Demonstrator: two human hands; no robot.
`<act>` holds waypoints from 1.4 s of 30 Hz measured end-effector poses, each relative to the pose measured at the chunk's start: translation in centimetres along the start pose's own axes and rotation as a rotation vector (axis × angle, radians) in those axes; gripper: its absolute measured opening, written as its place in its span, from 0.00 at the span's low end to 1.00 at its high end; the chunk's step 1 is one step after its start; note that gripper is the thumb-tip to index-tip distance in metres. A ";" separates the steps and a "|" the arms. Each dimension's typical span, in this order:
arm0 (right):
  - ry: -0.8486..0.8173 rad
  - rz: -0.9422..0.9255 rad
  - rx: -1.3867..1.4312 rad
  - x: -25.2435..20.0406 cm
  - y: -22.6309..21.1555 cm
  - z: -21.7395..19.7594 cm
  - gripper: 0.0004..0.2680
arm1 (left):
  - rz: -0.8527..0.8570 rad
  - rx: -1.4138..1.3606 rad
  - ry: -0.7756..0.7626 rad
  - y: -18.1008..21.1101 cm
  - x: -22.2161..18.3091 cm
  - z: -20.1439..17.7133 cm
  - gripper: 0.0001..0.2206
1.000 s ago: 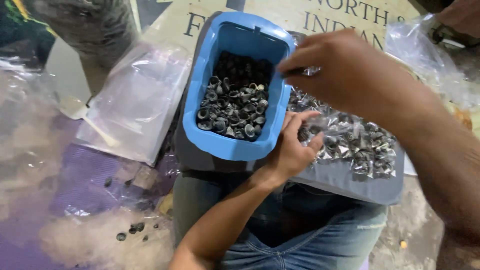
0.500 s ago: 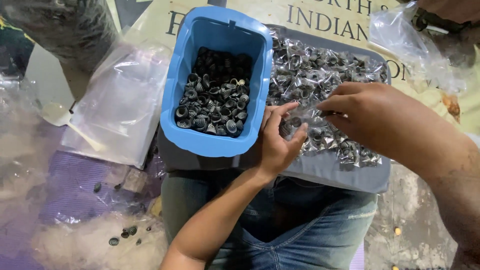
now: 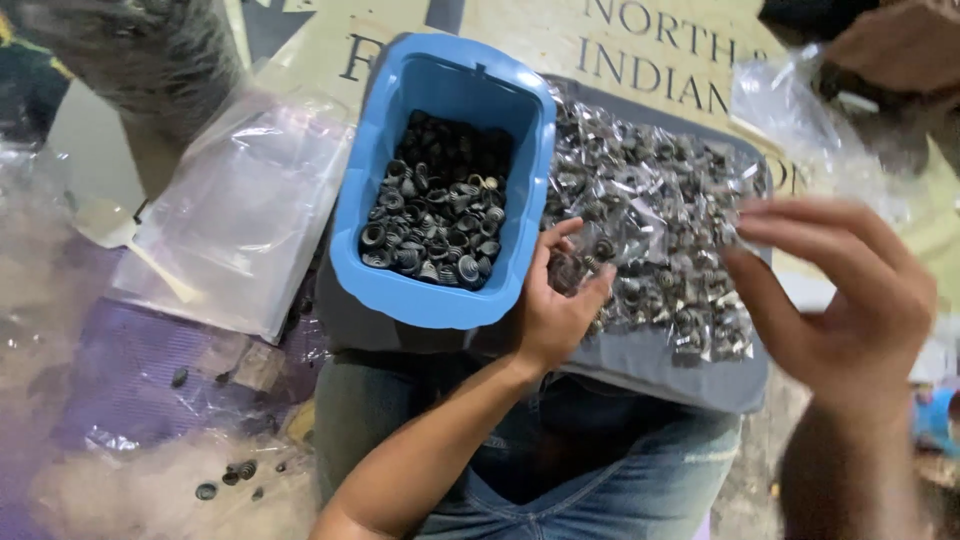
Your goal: Bagging small components into individual plastic bags and organizing them on a tray.
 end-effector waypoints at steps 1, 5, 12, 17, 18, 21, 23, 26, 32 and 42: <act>0.206 -0.001 0.163 -2.3 1.4 -1.2 0.08 | -0.083 -0.092 -0.022 -0.6 -0.1 0.0 0.25; 0.626 0.147 0.482 -10.3 7.7 4.4 0.05 | 0.040 -0.013 -0.021 -0.4 -0.5 0.8 0.26; 0.534 0.527 0.820 -11.3 11.5 11.8 0.10 | 0.235 0.117 0.072 2.1 -2.4 1.6 0.35; 0.612 0.494 0.764 -9.5 12.0 8.8 0.04 | 0.118 -0.174 -0.197 0.4 -3.2 4.2 0.37; 0.596 0.462 0.776 -9.3 12.1 8.6 0.04 | -0.010 -0.313 -0.209 -1.4 -3.2 4.6 0.33; 0.593 0.414 0.808 -8.9 12.4 8.3 0.04 | -0.188 -0.410 -0.232 -3.9 -2.7 5.0 0.25; 0.605 0.400 0.836 -9.4 12.9 8.7 0.03 | -0.239 -0.362 -0.242 -5.1 -2.5 4.8 0.20; 0.552 0.481 0.971 -10.1 13.8 10.6 0.08 | -0.260 -0.237 -0.222 -6.4 -2.4 4.2 0.19; 0.529 0.395 0.834 -9.3 12.6 8.4 0.01 | -0.232 -0.088 -0.292 -5.3 -2.4 4.1 0.21; 0.413 0.352 0.923 -9.4 12.7 9.3 0.04 | -0.078 0.026 -0.200 -3.4 -1.9 3.4 0.05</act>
Point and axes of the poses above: each hand's wrist, its own x-axis towards the middle knuckle, its own z-axis out of the palm, y = z × x, the point moved 10 cm from there along x, towards the middle knuckle, and after that the axes turned 7 degrees about x, right-handed, at the moved point
